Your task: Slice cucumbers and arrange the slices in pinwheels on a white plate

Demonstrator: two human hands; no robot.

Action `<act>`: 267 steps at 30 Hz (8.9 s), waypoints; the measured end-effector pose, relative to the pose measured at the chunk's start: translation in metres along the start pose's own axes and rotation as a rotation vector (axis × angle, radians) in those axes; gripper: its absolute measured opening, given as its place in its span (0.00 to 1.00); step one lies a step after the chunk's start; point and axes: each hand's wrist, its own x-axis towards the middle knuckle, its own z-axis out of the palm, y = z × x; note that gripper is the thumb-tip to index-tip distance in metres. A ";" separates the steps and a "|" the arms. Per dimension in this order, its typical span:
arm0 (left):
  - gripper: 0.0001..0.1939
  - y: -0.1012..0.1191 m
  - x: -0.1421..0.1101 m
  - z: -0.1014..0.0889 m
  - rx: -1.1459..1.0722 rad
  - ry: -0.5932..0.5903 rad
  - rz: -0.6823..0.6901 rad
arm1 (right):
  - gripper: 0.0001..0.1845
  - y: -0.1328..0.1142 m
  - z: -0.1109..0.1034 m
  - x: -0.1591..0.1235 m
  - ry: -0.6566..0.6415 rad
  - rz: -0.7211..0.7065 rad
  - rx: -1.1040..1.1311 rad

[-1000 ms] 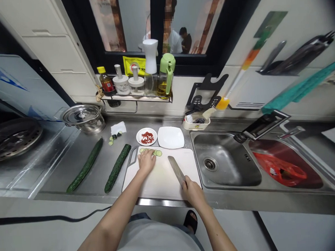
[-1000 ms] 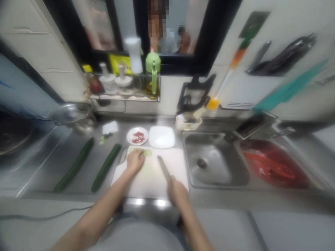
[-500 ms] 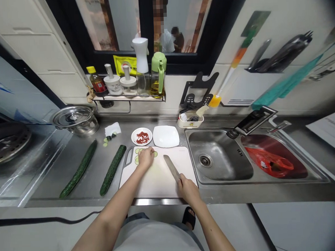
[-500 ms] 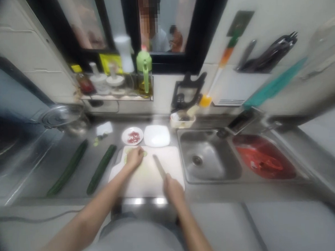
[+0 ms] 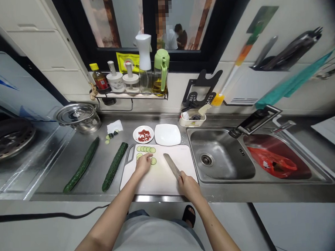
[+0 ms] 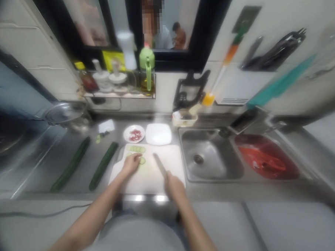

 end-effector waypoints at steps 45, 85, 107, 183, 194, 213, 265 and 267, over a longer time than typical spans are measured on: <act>0.08 -0.021 -0.036 0.002 -0.247 0.111 -0.106 | 0.15 -0.015 -0.019 -0.024 -0.109 -0.090 -0.117; 0.11 -0.018 -0.019 0.016 -0.027 0.065 0.043 | 0.16 -0.014 -0.029 -0.019 -0.162 -0.225 -0.234; 0.11 -0.018 -0.018 0.016 -0.046 0.075 0.012 | 0.17 -0.019 -0.029 -0.005 -0.140 -0.306 -0.248; 0.08 -0.012 -0.021 0.012 -0.036 0.075 -0.017 | 0.14 -0.008 -0.037 0.008 -0.063 -0.358 -0.366; 0.14 -0.014 -0.027 0.018 0.037 0.093 0.048 | 0.14 -0.011 -0.001 -0.004 0.001 -0.006 0.141; 0.02 0.005 -0.027 0.013 -0.122 0.154 0.015 | 0.15 0.000 0.003 -0.008 0.073 0.052 0.179; 0.14 0.032 0.033 -0.014 0.484 0.053 0.134 | 0.19 -0.013 -0.006 -0.021 -0.073 0.066 -0.031; 0.13 0.032 0.035 -0.014 0.475 0.057 0.149 | 0.19 -0.012 -0.005 -0.021 -0.058 0.069 -0.032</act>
